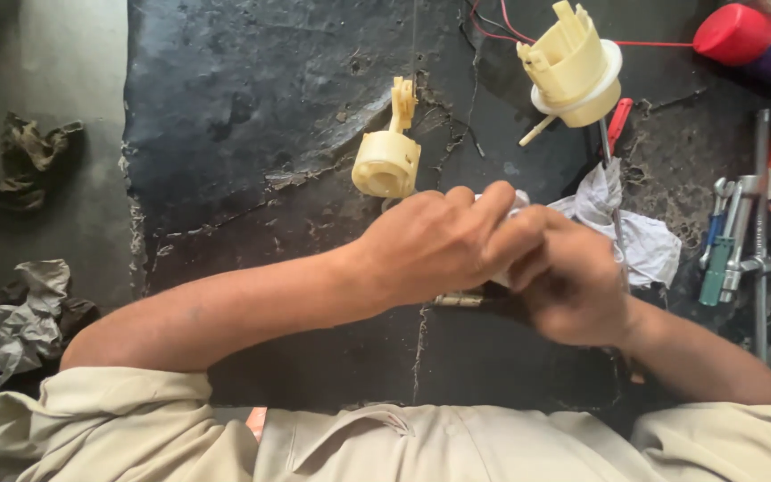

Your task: The person disassembles a plastic fuel pump assembly on a workbench. They hold the pump housing and use a long metal rod to push internal components out of it, then wipe the parts with a white cloth, fit a small plastic piece into a metal bracket, and handle small clips and a float component.

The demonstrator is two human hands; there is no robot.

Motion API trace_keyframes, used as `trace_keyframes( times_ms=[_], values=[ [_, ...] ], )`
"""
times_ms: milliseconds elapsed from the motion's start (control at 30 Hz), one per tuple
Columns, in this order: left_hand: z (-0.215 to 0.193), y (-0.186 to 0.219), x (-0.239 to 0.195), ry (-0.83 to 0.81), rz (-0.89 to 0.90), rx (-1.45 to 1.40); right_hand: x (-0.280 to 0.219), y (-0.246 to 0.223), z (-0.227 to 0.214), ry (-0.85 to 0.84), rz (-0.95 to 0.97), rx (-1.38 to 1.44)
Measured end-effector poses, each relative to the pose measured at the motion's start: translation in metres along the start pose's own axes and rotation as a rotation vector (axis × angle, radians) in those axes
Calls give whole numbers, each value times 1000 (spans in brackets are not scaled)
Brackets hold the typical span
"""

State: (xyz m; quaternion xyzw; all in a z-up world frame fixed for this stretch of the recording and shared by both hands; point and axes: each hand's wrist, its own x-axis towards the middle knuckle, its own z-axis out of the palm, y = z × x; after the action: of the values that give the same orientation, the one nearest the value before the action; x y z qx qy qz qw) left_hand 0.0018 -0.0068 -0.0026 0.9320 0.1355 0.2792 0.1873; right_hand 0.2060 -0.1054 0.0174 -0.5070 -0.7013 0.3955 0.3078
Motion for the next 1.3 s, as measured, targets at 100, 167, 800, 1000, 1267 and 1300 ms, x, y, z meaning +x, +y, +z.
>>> trace_keyframes(
  times_ms=[100,167,800,1000,1267,1300],
  values=[
    [-2,-12,-2,62,-68,-219,-10,9,-18,169,-12,781],
    [-4,-17,-2,14,-157,-415,-13,11,-30,216,-65,815],
    [-22,-5,3,-276,-475,-749,18,2,-9,-102,-631,-758],
    [-19,-6,-4,-69,-309,-599,14,-1,0,-75,-593,-730],
    [-8,0,-4,-21,-159,-240,-22,39,19,42,-133,199],
    [-8,0,-3,18,-109,-123,-20,35,19,90,-14,449]
  ],
)
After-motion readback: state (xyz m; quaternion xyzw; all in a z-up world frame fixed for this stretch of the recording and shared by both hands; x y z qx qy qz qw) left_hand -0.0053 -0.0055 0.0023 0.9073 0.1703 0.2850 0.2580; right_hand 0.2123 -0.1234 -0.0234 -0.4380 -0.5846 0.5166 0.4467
